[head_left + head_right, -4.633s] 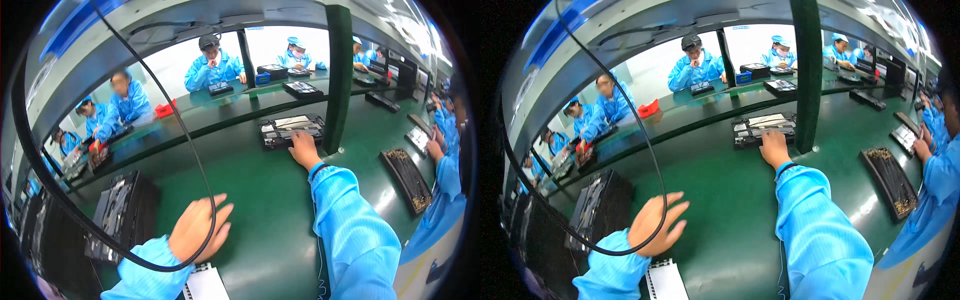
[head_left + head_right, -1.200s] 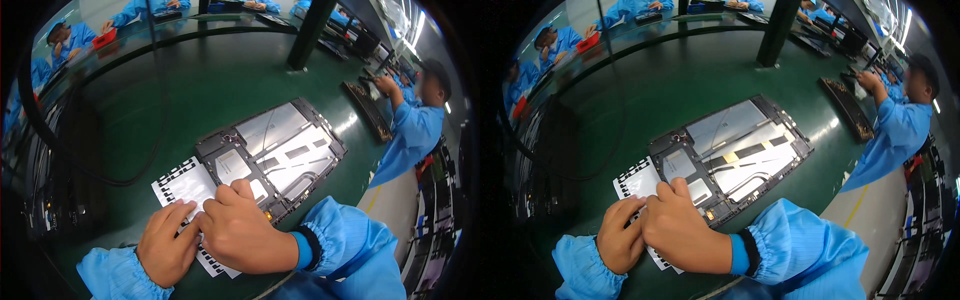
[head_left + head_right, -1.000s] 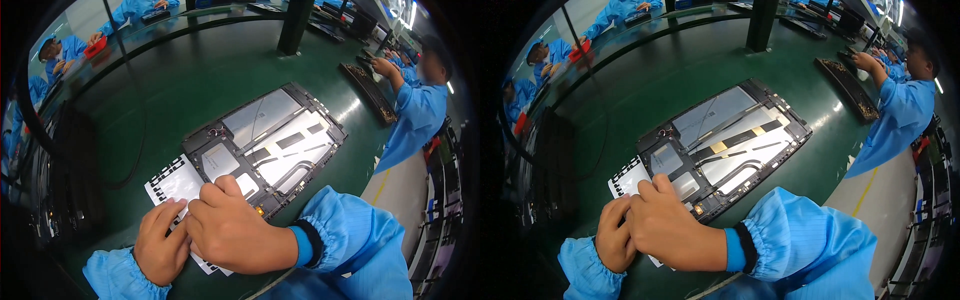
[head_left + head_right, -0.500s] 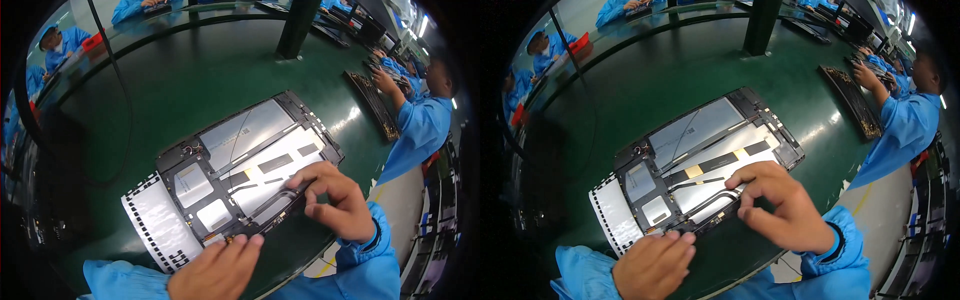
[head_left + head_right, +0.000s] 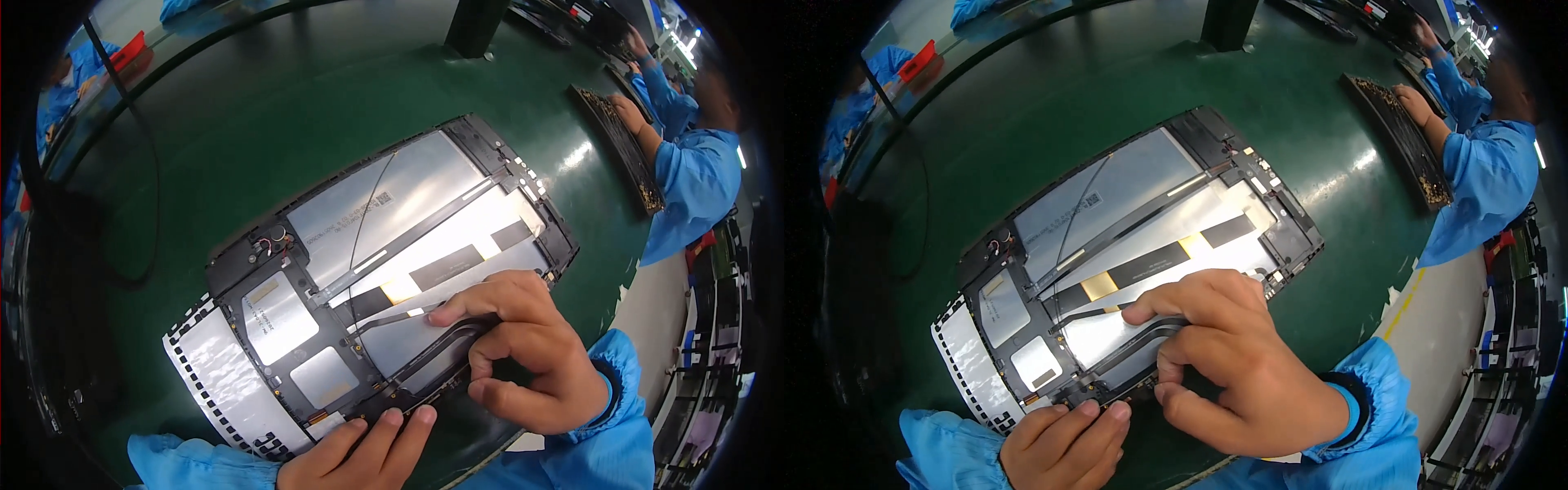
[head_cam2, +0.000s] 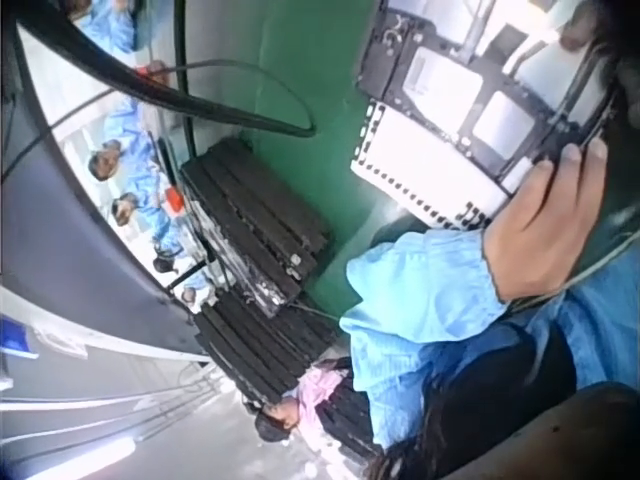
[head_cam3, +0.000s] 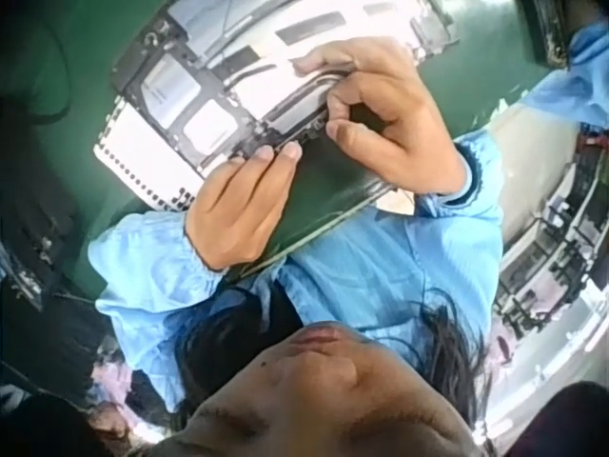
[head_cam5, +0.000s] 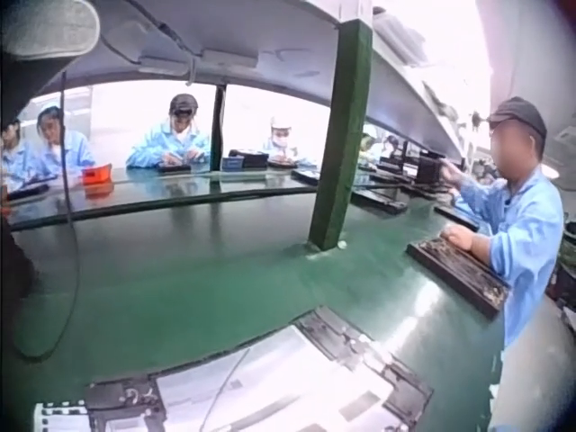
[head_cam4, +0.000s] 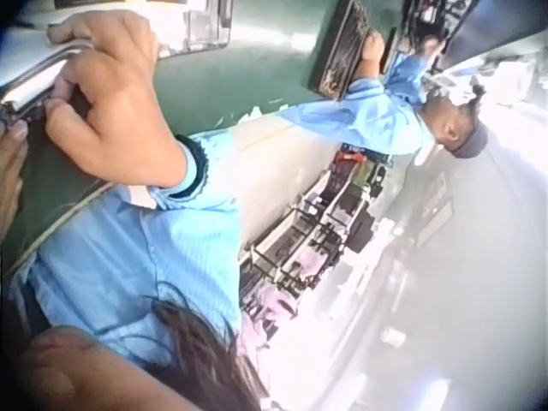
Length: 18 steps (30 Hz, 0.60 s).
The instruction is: The person assembles internal components and routes ribbon cables within a laptop chassis by hand, using a label sheet to guide placement.
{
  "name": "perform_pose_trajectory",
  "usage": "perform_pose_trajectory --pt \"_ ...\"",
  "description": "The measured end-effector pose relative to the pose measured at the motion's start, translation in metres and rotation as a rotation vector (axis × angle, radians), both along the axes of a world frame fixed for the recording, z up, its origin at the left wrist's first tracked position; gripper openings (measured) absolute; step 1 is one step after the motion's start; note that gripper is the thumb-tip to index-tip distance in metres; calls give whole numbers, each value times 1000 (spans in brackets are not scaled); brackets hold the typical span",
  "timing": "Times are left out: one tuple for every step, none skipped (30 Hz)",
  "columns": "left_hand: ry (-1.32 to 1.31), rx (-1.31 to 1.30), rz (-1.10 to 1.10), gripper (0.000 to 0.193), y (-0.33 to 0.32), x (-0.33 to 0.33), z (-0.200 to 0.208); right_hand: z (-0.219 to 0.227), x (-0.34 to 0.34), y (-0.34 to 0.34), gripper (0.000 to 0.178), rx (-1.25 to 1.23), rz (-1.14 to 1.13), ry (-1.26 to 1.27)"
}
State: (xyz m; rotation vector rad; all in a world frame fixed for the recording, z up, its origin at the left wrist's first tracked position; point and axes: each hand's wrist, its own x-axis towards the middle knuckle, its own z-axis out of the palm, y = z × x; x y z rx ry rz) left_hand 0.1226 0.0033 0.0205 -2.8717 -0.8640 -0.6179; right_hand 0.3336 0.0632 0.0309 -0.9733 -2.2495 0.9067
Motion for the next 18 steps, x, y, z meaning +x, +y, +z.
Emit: perform_pose_trajectory --pt "-8 3 1 22 0 0 0 0 0 0 9 -3 -1 0" --pt "-14 7 5 21 -1 -1 1 0 -1 0 9 5 4 1" --pt "-11 6 9 21 -2 -2 2 1 -3 -1 9 13 9 3" --pt "-20 6 15 21 -3 -3 3 3 -5 0 9 13 14 6" --pt "-33 5 11 20 -3 -3 2 2 -4 -1 9 21 12 -2" --pt "-31 3 7 20 -2 -2 1 1 -4 -1 10 30 11 -9" --pt "-36 4 6 19 -2 -2 0 0 -4 -1 10 29 7 -7" --pt "-41 5 5 19 -1 -2 0 -1 -4 -1 10 38 1 -8" --pt "-36 5 3 19 -2 -2 0 -1 -5 -1 10 48 -3 -6" --pt "-32 -1 6 19 -2 -2 0 -2 -5 -2 10 48 -5 -2" --pt "-31 -5 5 19 -1 -1 0 -2 -5 -2 10 50 -8 0" --pt "-28 -3 -1 19 -1 -1 0 -2 -5 -3 10 52 -11 2" --pt "-44 -11 5 20 -2 0 0 -3 -4 -3 10 54 -18 3" --pt "-59 -17 14 20 -1 0 1 -3 -4 -3 9 51 -13 5" --pt "-57 -14 11 20 0 1 4 -3 -4 -3 9 47 -8 5" --pt "-25 17 -6 21 3 2 7 -3 -5 -3 9 49 -12 6" --pt "6 47 -19 21 5 4 9 -2 -5 -3 9 51 -17 4" --pt "5 47 -19 21 5 5 8 -1 -5 -3 9 52 -22 1"
